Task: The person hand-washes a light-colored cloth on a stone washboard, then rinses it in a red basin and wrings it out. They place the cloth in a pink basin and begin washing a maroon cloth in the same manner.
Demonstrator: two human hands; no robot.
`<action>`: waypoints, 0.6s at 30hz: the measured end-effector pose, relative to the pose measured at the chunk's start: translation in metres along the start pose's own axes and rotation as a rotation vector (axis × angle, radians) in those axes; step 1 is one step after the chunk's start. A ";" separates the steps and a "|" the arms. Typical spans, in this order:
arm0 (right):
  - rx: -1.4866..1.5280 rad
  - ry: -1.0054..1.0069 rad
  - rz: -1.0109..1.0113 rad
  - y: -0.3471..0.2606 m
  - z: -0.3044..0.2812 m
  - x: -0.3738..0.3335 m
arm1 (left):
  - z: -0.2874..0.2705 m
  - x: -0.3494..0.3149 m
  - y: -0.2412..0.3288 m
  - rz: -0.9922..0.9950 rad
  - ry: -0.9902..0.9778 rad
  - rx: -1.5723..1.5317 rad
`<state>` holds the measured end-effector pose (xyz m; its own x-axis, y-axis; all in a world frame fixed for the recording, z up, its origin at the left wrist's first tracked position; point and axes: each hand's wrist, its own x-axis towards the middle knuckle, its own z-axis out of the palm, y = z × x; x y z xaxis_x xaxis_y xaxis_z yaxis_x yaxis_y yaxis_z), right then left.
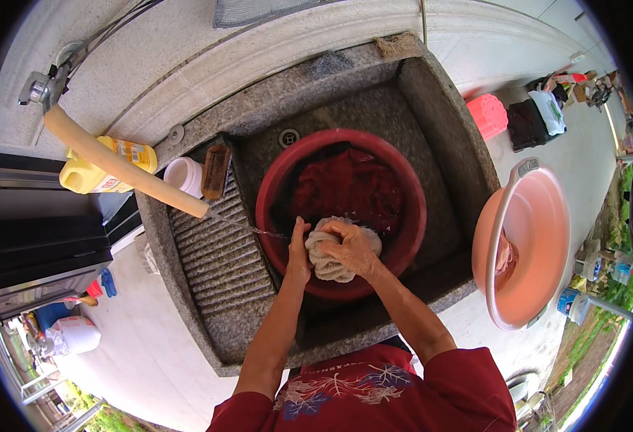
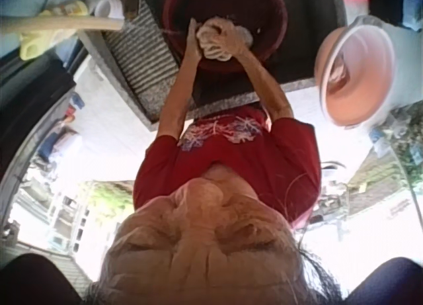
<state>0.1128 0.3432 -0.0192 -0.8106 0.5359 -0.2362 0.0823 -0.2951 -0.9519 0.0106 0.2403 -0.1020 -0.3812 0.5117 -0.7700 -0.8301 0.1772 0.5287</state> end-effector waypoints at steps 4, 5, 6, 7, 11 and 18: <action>-0.414 0.141 -0.418 -0.027 0.061 -0.043 | 0.045 -0.060 0.053 -0.174 -0.271 -0.329; -0.572 0.112 -0.453 -0.032 0.074 -0.047 | 0.059 -0.082 0.064 -0.165 -0.241 -0.353; -0.735 0.084 -0.490 -0.036 0.083 -0.049 | 0.049 -0.077 0.055 -0.018 -0.301 -0.260; -0.744 0.142 -0.505 -0.037 0.085 -0.043 | 0.033 -0.062 0.038 0.124 -0.363 -0.165; -0.745 0.326 -0.456 -0.012 0.064 0.008 | 0.016 -0.030 0.009 0.172 -0.375 -0.272; -0.795 0.363 -0.290 0.014 0.027 0.037 | 0.019 -0.015 -0.006 -0.018 -0.317 -0.562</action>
<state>0.0679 0.3377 -0.0359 -0.6413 0.7588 0.1137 0.3872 0.4480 -0.8058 0.0292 0.2481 -0.0872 -0.2982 0.7516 -0.5884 -0.9545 -0.2353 0.1831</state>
